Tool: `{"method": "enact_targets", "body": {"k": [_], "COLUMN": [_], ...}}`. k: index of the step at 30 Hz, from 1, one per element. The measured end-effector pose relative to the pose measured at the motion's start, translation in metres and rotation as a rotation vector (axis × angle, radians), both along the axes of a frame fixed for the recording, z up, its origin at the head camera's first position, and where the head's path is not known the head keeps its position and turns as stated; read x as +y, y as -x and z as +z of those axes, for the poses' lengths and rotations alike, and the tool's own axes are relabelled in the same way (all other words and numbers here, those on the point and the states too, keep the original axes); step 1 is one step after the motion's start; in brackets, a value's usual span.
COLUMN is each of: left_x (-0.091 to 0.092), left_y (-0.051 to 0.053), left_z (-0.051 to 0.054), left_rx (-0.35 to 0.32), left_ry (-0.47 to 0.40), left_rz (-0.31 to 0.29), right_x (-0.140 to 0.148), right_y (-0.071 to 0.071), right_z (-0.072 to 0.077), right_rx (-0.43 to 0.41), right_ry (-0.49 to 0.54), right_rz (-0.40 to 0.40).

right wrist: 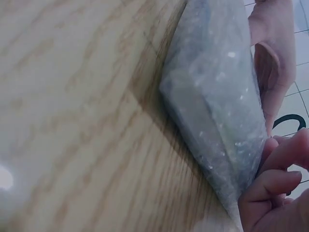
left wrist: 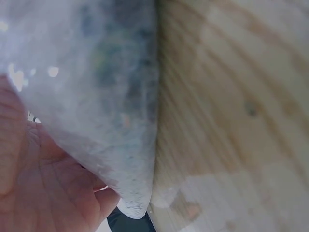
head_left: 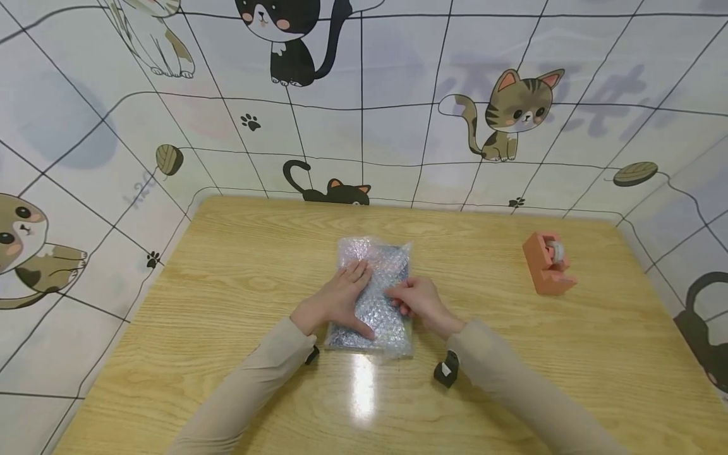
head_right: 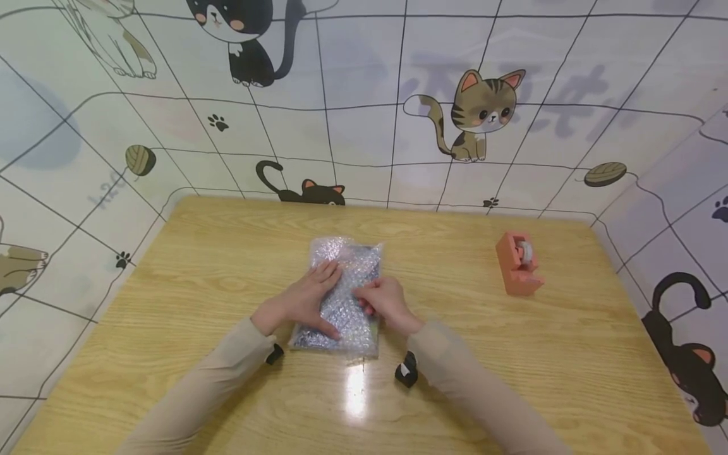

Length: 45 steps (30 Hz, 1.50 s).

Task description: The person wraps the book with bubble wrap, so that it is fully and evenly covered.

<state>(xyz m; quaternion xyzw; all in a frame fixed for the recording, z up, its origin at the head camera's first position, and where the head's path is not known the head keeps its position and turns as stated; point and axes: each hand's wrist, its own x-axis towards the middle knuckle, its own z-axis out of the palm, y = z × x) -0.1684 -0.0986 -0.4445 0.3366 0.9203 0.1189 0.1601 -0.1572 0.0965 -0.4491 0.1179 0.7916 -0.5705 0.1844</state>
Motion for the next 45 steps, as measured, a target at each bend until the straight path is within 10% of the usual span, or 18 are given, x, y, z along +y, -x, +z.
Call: {"method": "enact_targets", "body": {"k": [22,29,35,45], "left_x": [0.0,-0.005,0.003,0.017], "left_y": [0.001,0.009,0.022,0.017], "left_z": [-0.001,-0.001,-0.006,-0.006], "left_rx": [0.009,-0.001,0.131,0.257], "left_ry": [0.013,-0.18,-0.39,-0.287], "left_rz": [-0.009,0.03,0.123,0.236], "right_x": [0.0,0.001,0.004,0.007], "right_y": [0.007,0.01,0.01,0.01], "right_z": [-0.002,-0.002,-0.002,-0.003], "right_rx": [0.057,0.061,0.069,0.075], "right_ry": [-0.107,-0.124,-0.152,-0.139], "right_rz": [0.1,0.144,0.179,0.176]}}
